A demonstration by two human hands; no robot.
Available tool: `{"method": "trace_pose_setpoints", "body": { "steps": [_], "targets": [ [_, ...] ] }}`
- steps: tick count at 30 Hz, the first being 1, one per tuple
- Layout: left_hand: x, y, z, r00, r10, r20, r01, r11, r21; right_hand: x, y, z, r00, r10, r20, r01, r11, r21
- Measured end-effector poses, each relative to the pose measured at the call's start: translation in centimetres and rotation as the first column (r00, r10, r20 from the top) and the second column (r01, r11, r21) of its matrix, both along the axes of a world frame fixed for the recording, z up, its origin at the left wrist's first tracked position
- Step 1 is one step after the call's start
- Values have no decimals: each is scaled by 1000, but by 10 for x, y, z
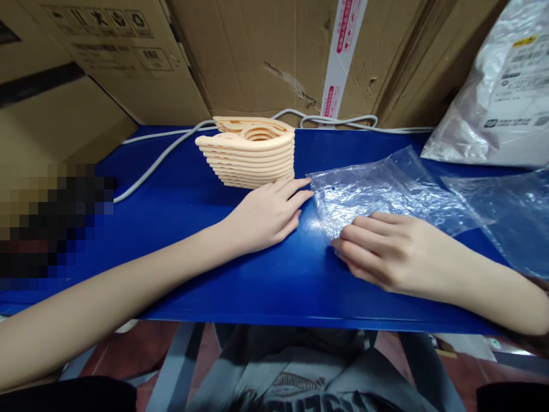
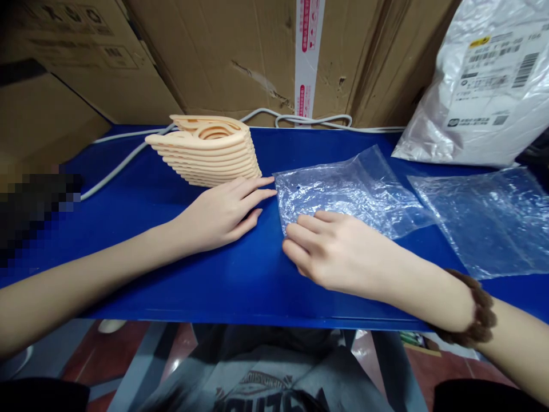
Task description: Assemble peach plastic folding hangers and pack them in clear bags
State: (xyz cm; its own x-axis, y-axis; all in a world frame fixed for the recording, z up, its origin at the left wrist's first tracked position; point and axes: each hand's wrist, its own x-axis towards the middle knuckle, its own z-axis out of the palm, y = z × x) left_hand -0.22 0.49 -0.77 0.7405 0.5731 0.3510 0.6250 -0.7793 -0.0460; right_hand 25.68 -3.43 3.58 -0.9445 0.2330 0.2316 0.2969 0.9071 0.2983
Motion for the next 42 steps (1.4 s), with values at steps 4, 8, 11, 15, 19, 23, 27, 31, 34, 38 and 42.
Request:
{"method": "trace_pose_setpoints", "body": {
  "steps": [4, 8, 11, 15, 19, 23, 27, 31, 34, 38, 42],
  "targets": [
    [0, 0, 0, 999, 1, 34, 0, 1000, -29, -1, -6, 2, 998, 46, -31, -44, 998, 50],
    [-1, 0, -1, 999, 4, 52, 0, 998, -69, -2, -12, 3, 992, 94, -83, -94, 996, 6],
    [-1, 1, 0, 998, 1, 61, 5, 995, -95, -2, -16, 3, 988, 120, -99, -122, 992, -17],
    [-1, 1, 1, 998, -18, 68, 25, 993, -112, -3, -19, 5, 983, 148, -113, -152, 988, -33],
    [0, 1, 2, 999, -8, 37, 12, 994, -108, -4, -22, 8, 976, 181, -124, -184, 983, -9],
    [1, 1, 2, 1000, 18, -10, -19, 994, -111, -4, -26, 6, 966, 225, -131, -223, 974, 29],
    [2, 1, 3, 998, 41, -43, -45, 993, -108, -4, -28, 1, 942, 289, -173, -267, 954, 140],
    [3, 0, 4, 998, 32, -53, -35, 997, -69, -5, -28, 1, 925, 362, -117, -312, 898, 310],
    [4, -1, 3, 998, 27, -55, -29, 999, -44, -8, -29, 1, 922, 371, -115, -324, 898, 299],
    [2, 1, -1, 1000, 20, -21, -21, 999, -40, -13, -32, -4, 951, 270, -153, -260, 962, 83],
    [1, 2, 0, 998, -43, 44, 44, 999, -20, -5, -24, 4, 962, 207, -179, -196, 978, 77]
  ]
}}
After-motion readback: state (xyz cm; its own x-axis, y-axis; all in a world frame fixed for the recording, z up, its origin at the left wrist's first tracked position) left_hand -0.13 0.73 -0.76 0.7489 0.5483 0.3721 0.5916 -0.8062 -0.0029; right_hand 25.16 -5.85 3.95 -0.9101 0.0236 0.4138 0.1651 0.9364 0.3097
